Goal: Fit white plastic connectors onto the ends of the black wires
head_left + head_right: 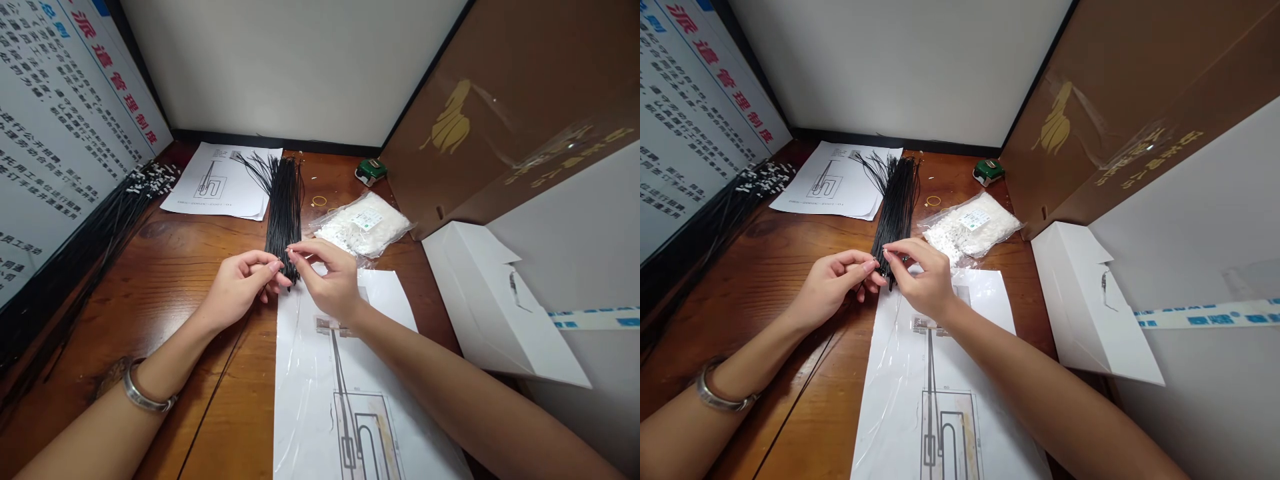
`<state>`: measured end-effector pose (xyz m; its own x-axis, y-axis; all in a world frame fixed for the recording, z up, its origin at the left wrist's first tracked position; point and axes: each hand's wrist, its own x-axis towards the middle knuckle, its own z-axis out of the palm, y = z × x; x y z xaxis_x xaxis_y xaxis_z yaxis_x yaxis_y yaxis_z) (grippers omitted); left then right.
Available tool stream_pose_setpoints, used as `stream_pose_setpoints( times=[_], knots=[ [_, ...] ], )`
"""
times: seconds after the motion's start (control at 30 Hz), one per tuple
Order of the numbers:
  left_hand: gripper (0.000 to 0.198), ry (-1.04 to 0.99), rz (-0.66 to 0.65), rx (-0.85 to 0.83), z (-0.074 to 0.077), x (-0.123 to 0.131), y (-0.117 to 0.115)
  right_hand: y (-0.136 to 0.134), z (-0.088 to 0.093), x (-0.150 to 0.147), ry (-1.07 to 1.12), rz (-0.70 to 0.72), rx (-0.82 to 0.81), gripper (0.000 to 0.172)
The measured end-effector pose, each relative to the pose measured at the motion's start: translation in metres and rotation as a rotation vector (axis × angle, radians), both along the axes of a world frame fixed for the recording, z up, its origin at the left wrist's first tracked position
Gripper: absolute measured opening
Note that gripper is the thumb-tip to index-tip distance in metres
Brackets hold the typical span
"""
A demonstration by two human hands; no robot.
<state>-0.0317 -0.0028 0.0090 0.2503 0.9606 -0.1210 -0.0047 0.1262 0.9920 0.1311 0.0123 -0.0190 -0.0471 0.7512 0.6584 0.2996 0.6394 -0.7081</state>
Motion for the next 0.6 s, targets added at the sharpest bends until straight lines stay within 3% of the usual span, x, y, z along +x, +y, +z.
stream_pose_setpoints(
  times=[0.13,0.6],
  knots=[
    [0.029,-0.009,-0.014,0.011,-0.0022,-0.0011,0.0003,-0.0009,0.0003,0.0010,-0.012,0.066,-0.034,0.010],
    [0.028,0.037,-0.064,0.038,-0.0025,-0.0001,0.0004,-0.0001,0.0005,0.0006,0.095,0.062,-0.126,0.003]
  ],
)
